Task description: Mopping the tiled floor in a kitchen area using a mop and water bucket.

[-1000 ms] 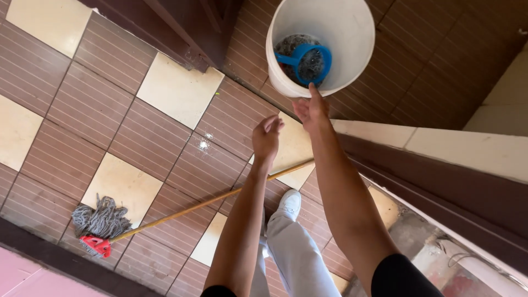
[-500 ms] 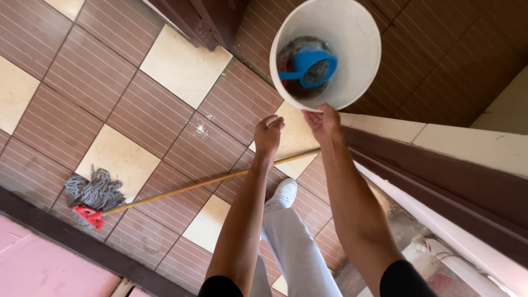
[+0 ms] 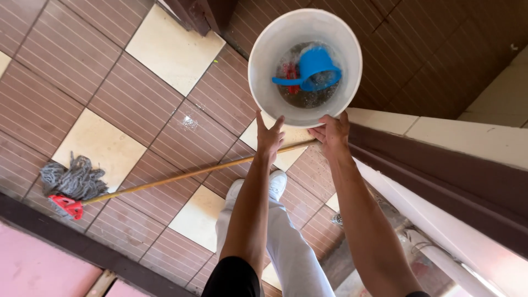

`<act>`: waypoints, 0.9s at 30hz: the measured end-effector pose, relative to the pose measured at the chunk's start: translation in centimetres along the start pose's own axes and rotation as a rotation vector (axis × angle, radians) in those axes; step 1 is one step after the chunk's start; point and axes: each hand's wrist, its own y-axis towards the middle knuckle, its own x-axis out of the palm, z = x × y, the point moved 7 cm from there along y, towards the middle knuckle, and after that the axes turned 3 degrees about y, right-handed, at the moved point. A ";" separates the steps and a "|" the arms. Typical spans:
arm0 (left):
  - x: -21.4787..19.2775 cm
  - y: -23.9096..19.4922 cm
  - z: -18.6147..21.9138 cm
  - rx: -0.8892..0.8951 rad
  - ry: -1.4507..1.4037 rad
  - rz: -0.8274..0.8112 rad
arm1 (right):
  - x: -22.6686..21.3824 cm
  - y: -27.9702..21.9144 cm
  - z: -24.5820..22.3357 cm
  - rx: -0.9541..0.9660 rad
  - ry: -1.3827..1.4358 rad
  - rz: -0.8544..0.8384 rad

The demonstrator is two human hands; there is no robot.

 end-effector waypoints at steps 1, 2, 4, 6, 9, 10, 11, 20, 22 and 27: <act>0.4 -0.6 -0.7 -0.072 -0.099 -0.053 | -0.2 -0.6 -0.7 -0.004 -0.035 0.011; 0.9 -0.3 -0.7 -0.072 -0.109 -0.063 | -0.2 -1.0 -1.3 -0.014 -0.043 0.015; 1.1 -0.5 -0.5 -0.002 -0.236 -0.109 | 0.1 -2.5 -1.0 0.102 -0.097 0.013; -0.5 -1.6 -0.6 0.033 -0.255 -0.069 | -0.4 -2.1 0.6 0.090 -0.064 -0.018; -4.5 2.4 -5.9 0.190 -0.210 0.026 | 1.0 -5.0 3.0 0.137 -0.038 -0.064; -5.7 4.5 -8.5 0.293 -0.151 0.064 | 1.3 -6.8 3.6 0.188 -0.054 -0.057; -7.7 2.9 -8.9 0.296 -0.172 0.077 | 1.0 -6.8 6.5 0.186 -0.075 -0.071; -25.6 -9.7 -1.5 0.273 -0.522 0.232 | 11.3 -14.2 17.3 0.417 -0.191 -0.081; -30.4 -10.4 -2.1 -0.022 -0.457 0.335 | 15.7 -16.4 18.9 0.365 -0.210 -0.174; -42.0 -7.7 -5.0 0.209 -0.657 0.338 | 25.1 -22.5 24.4 0.396 -0.297 -0.322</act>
